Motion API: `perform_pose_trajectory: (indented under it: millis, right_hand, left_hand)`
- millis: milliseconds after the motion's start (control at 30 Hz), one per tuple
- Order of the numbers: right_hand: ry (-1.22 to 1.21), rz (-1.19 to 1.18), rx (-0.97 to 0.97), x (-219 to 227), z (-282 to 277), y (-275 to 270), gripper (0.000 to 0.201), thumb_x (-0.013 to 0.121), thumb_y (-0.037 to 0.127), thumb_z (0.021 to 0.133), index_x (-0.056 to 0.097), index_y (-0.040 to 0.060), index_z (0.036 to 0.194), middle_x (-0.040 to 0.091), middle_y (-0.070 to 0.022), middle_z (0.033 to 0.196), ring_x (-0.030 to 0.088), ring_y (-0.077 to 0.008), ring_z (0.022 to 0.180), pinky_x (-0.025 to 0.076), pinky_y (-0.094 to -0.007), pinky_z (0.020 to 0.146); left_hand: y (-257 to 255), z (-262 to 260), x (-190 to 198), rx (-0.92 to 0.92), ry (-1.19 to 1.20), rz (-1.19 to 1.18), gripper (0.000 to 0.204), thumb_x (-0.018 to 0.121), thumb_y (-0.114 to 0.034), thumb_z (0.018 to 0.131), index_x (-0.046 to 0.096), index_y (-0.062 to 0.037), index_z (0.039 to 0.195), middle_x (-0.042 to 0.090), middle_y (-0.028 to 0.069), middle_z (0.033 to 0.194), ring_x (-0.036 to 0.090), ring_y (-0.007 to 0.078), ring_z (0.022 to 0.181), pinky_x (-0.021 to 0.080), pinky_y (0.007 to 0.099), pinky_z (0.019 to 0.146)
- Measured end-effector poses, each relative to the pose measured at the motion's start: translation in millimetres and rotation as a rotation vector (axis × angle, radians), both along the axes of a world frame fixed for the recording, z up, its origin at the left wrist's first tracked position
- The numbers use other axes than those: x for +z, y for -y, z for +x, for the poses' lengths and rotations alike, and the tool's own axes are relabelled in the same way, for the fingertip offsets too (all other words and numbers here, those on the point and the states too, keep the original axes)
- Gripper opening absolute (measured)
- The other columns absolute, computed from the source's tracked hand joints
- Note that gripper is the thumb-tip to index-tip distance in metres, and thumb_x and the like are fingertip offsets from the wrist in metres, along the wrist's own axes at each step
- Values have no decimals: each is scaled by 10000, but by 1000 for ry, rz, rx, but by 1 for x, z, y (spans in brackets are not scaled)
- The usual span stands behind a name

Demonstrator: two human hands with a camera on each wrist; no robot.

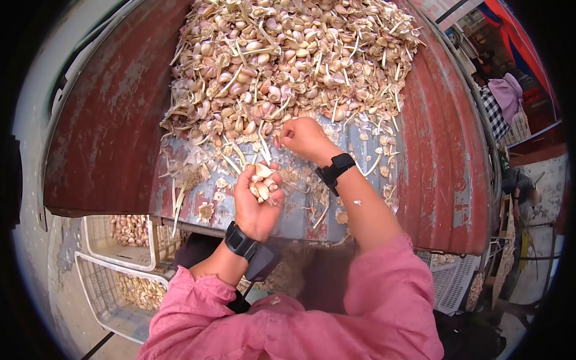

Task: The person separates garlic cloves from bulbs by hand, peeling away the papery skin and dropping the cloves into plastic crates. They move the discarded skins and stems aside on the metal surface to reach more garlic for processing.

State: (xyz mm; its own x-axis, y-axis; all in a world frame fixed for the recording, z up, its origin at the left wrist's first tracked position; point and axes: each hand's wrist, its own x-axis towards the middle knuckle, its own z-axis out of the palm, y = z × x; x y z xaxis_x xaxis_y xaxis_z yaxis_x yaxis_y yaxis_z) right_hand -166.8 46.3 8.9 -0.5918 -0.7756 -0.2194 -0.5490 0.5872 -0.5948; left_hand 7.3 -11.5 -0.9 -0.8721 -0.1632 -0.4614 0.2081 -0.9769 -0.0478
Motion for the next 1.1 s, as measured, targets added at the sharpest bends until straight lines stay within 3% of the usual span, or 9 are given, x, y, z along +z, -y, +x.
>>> perform_pose_trajectory:
  millis: [100,267,367,433,500,567,667,900,1100]
  right_hand:
    - [-70,-41,40,-1,5,-12,143,575,74,680,605,26,811,600,-75,704,567,-152,620,451,-272,562]
    - [-344,-55,179,0,12,-14,166,575,52,638,575,19,800,547,-84,623,545,-197,575,441,-293,542]
    - [-181,66,111,5,13,-17,140,598,28,651,559,15,784,546,-63,662,552,-162,608,442,-259,555]
    - [440,-286,-132,12,21,-22,178,637,13,645,536,-2,791,551,-77,701,557,-168,638,446,-266,571]
    - [536,-433,-186,33,44,-30,148,632,-11,675,532,4,784,538,-51,711,540,-114,638,440,-231,575]
    - [-116,-513,-29,47,61,-39,135,617,-24,678,534,23,775,545,-61,737,548,-158,664,446,-262,597]
    - [-388,-547,70,64,80,-46,146,620,-25,666,533,39,764,546,-71,766,546,-215,705,444,-292,618]
    - [-486,-545,110,78,108,-47,171,634,-15,648,537,45,775,553,-78,794,543,-254,747,446,-310,642]
    - [-87,-485,-145,59,78,-44,163,619,31,700,618,14,863,579,-94,805,578,-183,674,464,-290,613]
  left_hand:
    - [-1,-1,1,-7,43,-14,174,411,-240,864,497,-96,910,573,52,874,545,133,657,376,231,459]
    - [-2,0,3,-5,15,-19,178,407,-241,866,491,-91,910,572,52,872,538,133,647,376,231,458]
    - [-2,1,4,-1,10,-28,178,400,-241,869,486,-91,910,570,50,866,536,130,648,378,229,460]
    - [1,-1,7,10,-15,-43,180,396,-243,870,485,-91,911,569,49,862,535,128,650,381,228,462]
    - [0,0,11,-1,54,-76,241,374,-255,872,495,-48,903,547,39,820,501,113,627,364,225,460]
    - [-1,0,11,-23,42,-75,249,376,-255,871,497,-45,924,549,38,828,504,113,632,364,227,462]
    - [-5,-1,7,-60,25,-67,266,375,-259,873,502,-41,959,548,32,838,510,113,642,367,230,468]
    - [-8,-1,14,-84,11,-56,286,370,-276,879,492,-55,1015,545,21,844,517,118,659,371,233,478]
    - [-10,8,11,-71,-58,31,256,379,-274,874,485,-70,986,553,36,862,522,130,656,366,237,459]
